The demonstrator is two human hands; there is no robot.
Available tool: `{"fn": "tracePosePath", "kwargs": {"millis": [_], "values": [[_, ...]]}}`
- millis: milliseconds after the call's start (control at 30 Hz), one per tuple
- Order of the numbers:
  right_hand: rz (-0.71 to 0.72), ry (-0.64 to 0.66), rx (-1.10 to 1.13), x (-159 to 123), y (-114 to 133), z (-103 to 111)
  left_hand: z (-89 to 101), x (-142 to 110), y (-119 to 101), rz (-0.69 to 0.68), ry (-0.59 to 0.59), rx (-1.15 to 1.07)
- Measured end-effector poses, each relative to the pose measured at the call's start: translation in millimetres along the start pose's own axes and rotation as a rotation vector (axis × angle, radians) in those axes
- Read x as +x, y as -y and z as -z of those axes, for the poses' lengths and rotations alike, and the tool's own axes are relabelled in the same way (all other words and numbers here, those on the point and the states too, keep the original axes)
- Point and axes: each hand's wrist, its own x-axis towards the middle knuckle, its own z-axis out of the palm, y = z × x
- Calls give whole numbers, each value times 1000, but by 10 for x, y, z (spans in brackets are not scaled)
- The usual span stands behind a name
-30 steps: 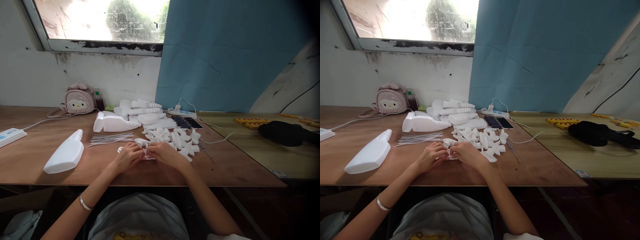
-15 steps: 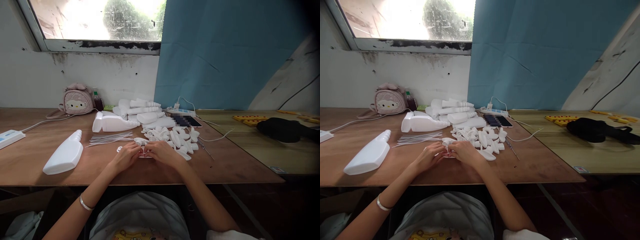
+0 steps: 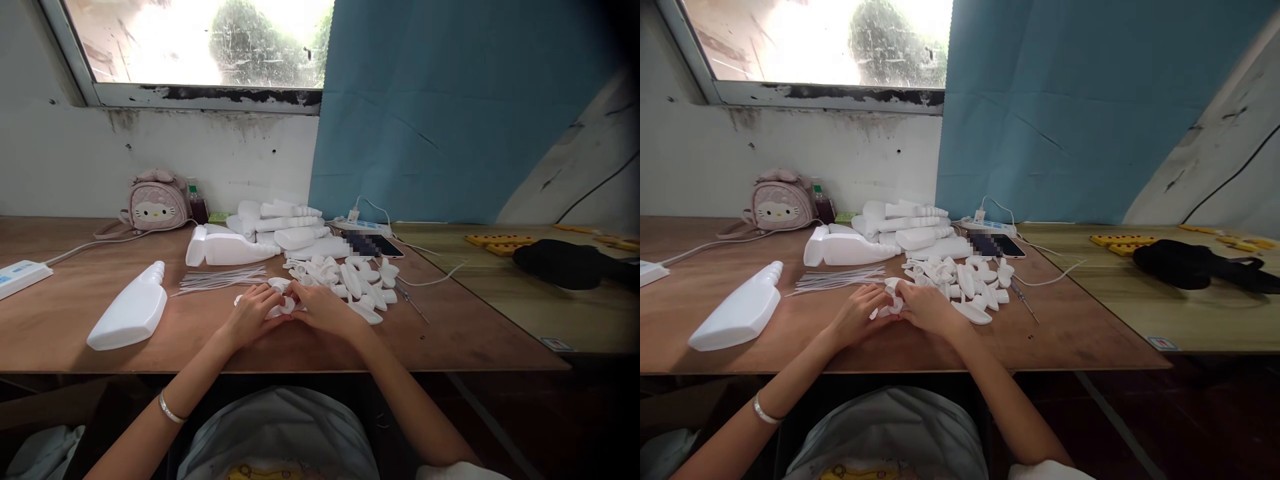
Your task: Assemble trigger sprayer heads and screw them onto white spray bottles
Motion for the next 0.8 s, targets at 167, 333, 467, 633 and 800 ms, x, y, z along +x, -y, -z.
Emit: {"fn": "tracePosePath", "kwargs": {"millis": [167,333,467,633,800], "values": [[20,45,98,-12,-31,-1,-11,-10,10,-45,5,50],[64,37,108,0,-100,-35,15,-5,-3,-107,-16,50],[74,21,133,7,-94,-38,42,5,-12,-101,-11,17],[87,20,148,6,-75,-27,23,-10,4,-110,-34,46],[92,20,155,20,-98,-50,-17,-33,3,-153,-28,100]]}}
